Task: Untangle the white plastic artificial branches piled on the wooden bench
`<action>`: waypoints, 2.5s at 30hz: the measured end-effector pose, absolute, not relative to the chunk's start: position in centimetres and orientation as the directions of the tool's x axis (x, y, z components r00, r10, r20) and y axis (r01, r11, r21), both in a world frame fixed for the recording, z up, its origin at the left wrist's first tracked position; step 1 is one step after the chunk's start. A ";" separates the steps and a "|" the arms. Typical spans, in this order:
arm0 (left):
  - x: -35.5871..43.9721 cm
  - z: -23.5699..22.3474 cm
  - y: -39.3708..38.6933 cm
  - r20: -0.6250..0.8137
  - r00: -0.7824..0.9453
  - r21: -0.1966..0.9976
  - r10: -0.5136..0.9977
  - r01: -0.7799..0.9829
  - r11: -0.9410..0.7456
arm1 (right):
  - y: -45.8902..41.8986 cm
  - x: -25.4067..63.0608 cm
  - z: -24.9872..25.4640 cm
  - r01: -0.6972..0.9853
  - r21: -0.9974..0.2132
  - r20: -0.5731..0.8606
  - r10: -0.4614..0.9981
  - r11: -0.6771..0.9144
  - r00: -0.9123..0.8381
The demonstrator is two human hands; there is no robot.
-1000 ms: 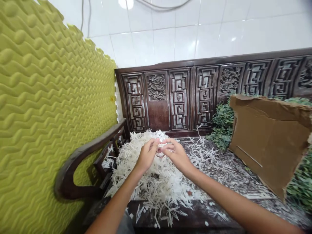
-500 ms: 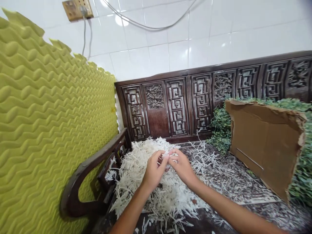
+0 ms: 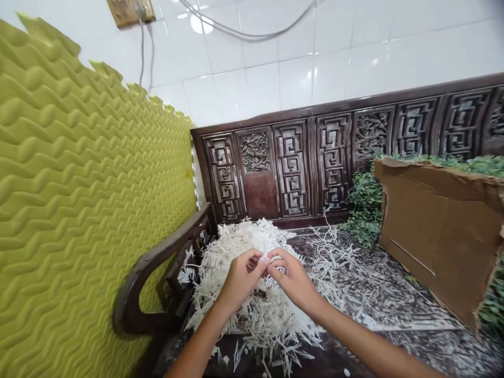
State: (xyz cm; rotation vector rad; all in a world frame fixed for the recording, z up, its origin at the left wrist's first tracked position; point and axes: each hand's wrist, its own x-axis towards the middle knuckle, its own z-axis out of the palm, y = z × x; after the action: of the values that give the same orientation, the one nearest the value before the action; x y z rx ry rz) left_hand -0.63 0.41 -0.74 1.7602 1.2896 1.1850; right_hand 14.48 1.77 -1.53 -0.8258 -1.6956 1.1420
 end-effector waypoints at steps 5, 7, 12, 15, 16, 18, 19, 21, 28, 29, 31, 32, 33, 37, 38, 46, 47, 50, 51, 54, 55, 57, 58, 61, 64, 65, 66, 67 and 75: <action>0.1 -0.9 1.9 0.469 0.015 0.771 0.883 0.481 -0.418 | 3.7 14.5 -1.8 0.057 -0.913 0.358 0.862 0.404 -0.359; 0.7 -0.8 2.2 0.502 -0.033 0.753 0.864 0.509 -0.418 | 4.3 14.6 -2.0 0.079 -0.901 0.376 0.857 0.427 -0.351; 1.4 -0.3 1.8 0.537 -0.053 0.731 0.842 0.527 -0.433 | 4.2 15.3 -1.1 0.104 -0.865 0.415 0.817 0.490 -0.401; 1.3 0.3 1.0 0.528 0.007 0.739 0.849 0.488 -0.464 | 3.5 16.0 0.4 0.042 -0.864 0.423 0.770 0.501 -0.478; 1.2 0.6 0.6 0.520 0.035 0.746 0.854 0.468 -0.473 | 3.2 16.3 0.9 0.012 -0.867 0.423 0.749 0.498 -0.509; 0.9 1.0 -0.1 0.498 0.091 0.763 0.862 0.426 -0.486 | 2.5 16.7 1.8 -0.047 -0.874 0.420 0.704 0.484 -0.572; 0.8 1.2 -0.4 0.487 0.119 0.771 0.865 0.407 -0.490 | 2.3 17.0 2.2 -0.071 -0.878 0.417 0.682 0.474 -0.601; 0.6 1.6 -1.2 0.466 0.175 0.781 0.867 0.381 -0.496 | 1.8 17.5 2.9 -0.097 -0.885 0.398 0.633 0.456 -0.664; -0.1 2.3 -3.5 0.374 0.424 0.724 0.825 0.422 -0.546 | 0.6 19.7 4.2 0.006 -0.868 0.247 0.442 0.497 -0.863; -0.2 2.2 -3.7 0.356 0.461 0.707 0.813 0.436 -0.557 | 0.5 19.9 4.2 0.035 -0.856 0.219 0.423 0.516 -0.879; -0.2 1.9 -4.0 0.307 0.534 0.672 0.787 0.464 -0.577 | 0.3 20.2 3.9 0.096 -0.822 0.163 0.393 0.561 -0.905; -0.2 1.6 -4.0 0.276 0.569 0.656 0.775 0.478 -0.585 | 0.2 20.3 3.6 0.127 -0.802 0.136 0.385 0.584 -0.913; -0.1 1.3 -4.1 0.241 0.600 0.640 0.763 0.493 -0.590 | 0.0 20.4 3.3 0.159 -0.779 0.110 0.382 0.607 -0.918; 0.5 -0.1 -4.0 0.101 0.672 0.578 0.734 0.561 -0.593 | -0.6 20.0 1.7 0.307 -0.660 0.046 0.445 0.686 -0.895; 0.7 -0.4 -3.9 0.072 0.678 0.562 0.731 0.578 -0.591 | -0.8 19.8 1.3 0.346 -0.624 0.047 0.476 0.700 -0.878; 2.1 -2.6 -3.8 -0.073 0.654 0.451 0.753 0.695 -0.559 | -1.3 18.5 -1.2 0.581 -0.400 -0.016 0.629 0.709 -0.778; 2.2 -2.7 -3.7 -0.070 0.642 0.446 0.763 0.705 -0.552 | -1.0 18.6 -1.1 0.594 -0.378 -0.022 0.635 0.710 -0.772; 2.1 -2.2 -3.1 0.007 0.576 0.436 0.817 0.734 -0.521 | 0.3 19.6 -0.5 0.619 -0.330 0.032 0.664 0.712 -0.747; 1.9 -2.0 -2.8 0.054 0.541 0.433 0.839 0.745 -0.508 | 0.8 19.9 -0.1 0.625 -0.326 0.077 0.679 0.709 -0.730; 0.9 -1.3 -1.8 0.207 0.416 0.438 0.886 0.770 -0.463 | 2.1 20.9 0.9 0.635 -0.358 0.234 0.724 0.685 -0.649; 0.6 -1.2 -1.4 0.243 0.377 0.447 0.894 0.774 -0.448 | 2.4 21.1 1.2 0.632 -0.381 0.280 0.735 0.675 -0.617; -0.1 -1.3 -0.8 0.288 0.315 0.471 0.904 0.776 -0.420 | 2.7 21.3 1.5 0.616 -0.429 0.356 0.750 0.661 -0.557; -0.3 -1.5 -0.6 0.300 0.288 0.492 0.909 0.770 -0.406 | 2.7 21.3 1.6 0.604 -0.450 0.386 0.754 0.657 -0.532; -0.5 -2.1 -0.1 0.297 0.254 0.574 0.920 0.723 -0.385 | 2.5 21.0 1.6 0.571 -0.494 0.435 0.755 0.656 -0.491; 0.0 -2.1 -0.1 0.315 0.299 0.602 0.900 0.671 -0.434 | 2.2 20.8 1.4 0.550 -0.508 0.451 0.749 0.663 -0.485; 0.3 -2.0 -0.1 0.329 0.318 0.598 0.889 0.659 -0.456 | 2.2 20.7 1.3 0.548 -0.509 0.453 0.748 0.664 -0.486; 0.5 -1.8 -0.2 0.340 0.332 0.595 0.880 0.649 -0.475 | 2.2 20.6 1.2 0.547 -0.509 0.454 0.747 0.665 -0.486; 0.7 -1.6 -0.3 0.342 0.344 0.594 0.874 0.642 -0.485 | 2.2 20.6 1.2 0.546 -0.509 0.453 0.747 0.665 -0.487; 1.7 -0.7 -0.7 0.379 0.364 0.562 0.851 0.640 -0.524 | 2.1 20.0 0.8 0.547 -0.502 0.417 0.741 0.670 -0.526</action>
State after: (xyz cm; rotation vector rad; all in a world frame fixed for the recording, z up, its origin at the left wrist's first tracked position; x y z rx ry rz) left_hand 1.69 -0.68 -0.72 2.3117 1.3128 0.9302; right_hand 19.97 2.12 0.82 -0.9894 -2.2689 0.4139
